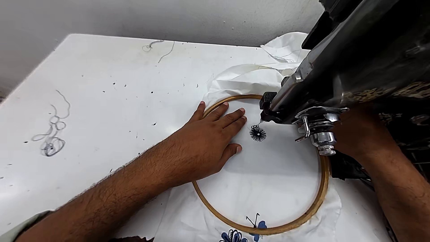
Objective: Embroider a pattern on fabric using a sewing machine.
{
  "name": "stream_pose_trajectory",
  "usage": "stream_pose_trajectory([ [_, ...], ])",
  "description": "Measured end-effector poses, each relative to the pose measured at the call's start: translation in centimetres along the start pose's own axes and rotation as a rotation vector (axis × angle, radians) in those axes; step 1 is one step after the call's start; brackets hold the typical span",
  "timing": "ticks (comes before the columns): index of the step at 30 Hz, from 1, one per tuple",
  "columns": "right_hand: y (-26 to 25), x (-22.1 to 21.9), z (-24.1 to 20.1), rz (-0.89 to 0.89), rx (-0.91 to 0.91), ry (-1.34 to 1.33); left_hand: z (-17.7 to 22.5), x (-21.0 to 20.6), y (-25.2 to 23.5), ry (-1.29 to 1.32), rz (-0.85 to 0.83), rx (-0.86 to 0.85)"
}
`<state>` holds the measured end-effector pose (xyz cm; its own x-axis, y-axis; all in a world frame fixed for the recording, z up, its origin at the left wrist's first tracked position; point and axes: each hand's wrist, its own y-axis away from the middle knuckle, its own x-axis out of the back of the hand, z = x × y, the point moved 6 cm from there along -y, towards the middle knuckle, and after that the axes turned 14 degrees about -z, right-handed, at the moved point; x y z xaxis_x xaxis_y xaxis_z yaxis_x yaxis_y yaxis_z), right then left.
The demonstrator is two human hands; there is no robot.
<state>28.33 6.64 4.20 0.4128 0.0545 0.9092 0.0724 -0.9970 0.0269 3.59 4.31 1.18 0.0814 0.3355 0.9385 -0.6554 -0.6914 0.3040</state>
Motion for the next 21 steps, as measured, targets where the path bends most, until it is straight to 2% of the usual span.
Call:
stream_pose_trajectory([
  [4,0.51,-0.05,-0.38,-0.043,-0.063,-0.008,-0.12,0.06,0.29,-0.007,-0.014,-0.002],
  [17,0.13,-0.41,-0.44,0.024,0.044,-0.038,-0.54,0.27,0.33,0.005,-0.013,0.014],
  [21,0.39,-0.30,-0.35,-0.024,-0.025,-0.021,-0.24,0.12,0.40,-0.003,-0.011,0.004],
])
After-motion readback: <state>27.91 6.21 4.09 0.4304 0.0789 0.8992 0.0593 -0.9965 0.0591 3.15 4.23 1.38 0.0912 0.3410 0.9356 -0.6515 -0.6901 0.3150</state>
